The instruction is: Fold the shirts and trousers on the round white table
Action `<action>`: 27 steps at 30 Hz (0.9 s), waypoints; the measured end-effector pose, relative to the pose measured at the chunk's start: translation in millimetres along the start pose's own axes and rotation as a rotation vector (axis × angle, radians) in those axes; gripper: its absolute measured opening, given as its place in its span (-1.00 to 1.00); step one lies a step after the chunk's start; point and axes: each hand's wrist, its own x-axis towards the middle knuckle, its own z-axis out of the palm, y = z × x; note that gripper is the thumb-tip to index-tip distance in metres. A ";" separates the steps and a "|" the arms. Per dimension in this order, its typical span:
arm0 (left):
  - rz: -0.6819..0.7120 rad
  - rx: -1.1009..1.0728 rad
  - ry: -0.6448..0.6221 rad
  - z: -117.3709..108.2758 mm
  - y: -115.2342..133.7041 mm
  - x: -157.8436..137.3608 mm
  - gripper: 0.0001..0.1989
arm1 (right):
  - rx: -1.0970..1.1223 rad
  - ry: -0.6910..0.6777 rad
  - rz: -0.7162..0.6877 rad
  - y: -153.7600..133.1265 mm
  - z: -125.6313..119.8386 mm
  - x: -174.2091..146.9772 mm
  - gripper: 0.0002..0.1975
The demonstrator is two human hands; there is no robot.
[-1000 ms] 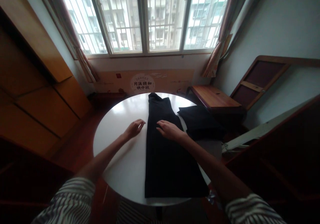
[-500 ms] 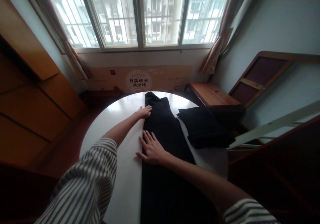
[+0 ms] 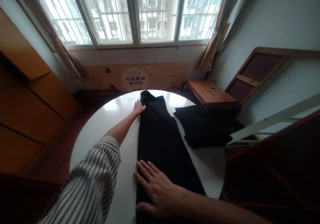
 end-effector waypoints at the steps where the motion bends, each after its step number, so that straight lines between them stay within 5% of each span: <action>1: -0.036 -0.022 -0.011 -1.5 -3.0 0.2 -0.38 | -0.010 0.026 0.010 4.0 -2.5 -1.8 -0.16; 4: -0.081 -0.085 -0.061 -7.5 -13.5 -1.1 -0.52 | -0.143 0.251 0.184 26.9 -18.6 -4.1 -0.41; 7: -0.095 -0.135 -0.074 -12.4 -21.0 -6.4 -0.64 | -0.377 0.462 0.561 54.5 -39.3 -8.7 -0.51; 11: -0.113 -0.175 -0.039 -18.4 -24.5 -14.2 -0.68 | -0.481 0.412 0.885 70.3 -48.7 -17.4 -0.45; 21: -0.167 -0.149 0.028 -59.7 -51.2 -27.5 -0.66 | -0.224 0.238 0.822 44.7 -29.2 -8.1 -0.43; 25: -0.137 -0.081 0.089 -67.0 -36.5 -48.1 -0.55 | -0.020 0.274 0.796 37.6 -39.5 -18.2 -0.35; 27: 0.014 -0.049 0.137 -63.9 -21.7 -81.1 -0.59 | 0.081 0.312 0.791 36.9 -44.9 -29.7 -0.26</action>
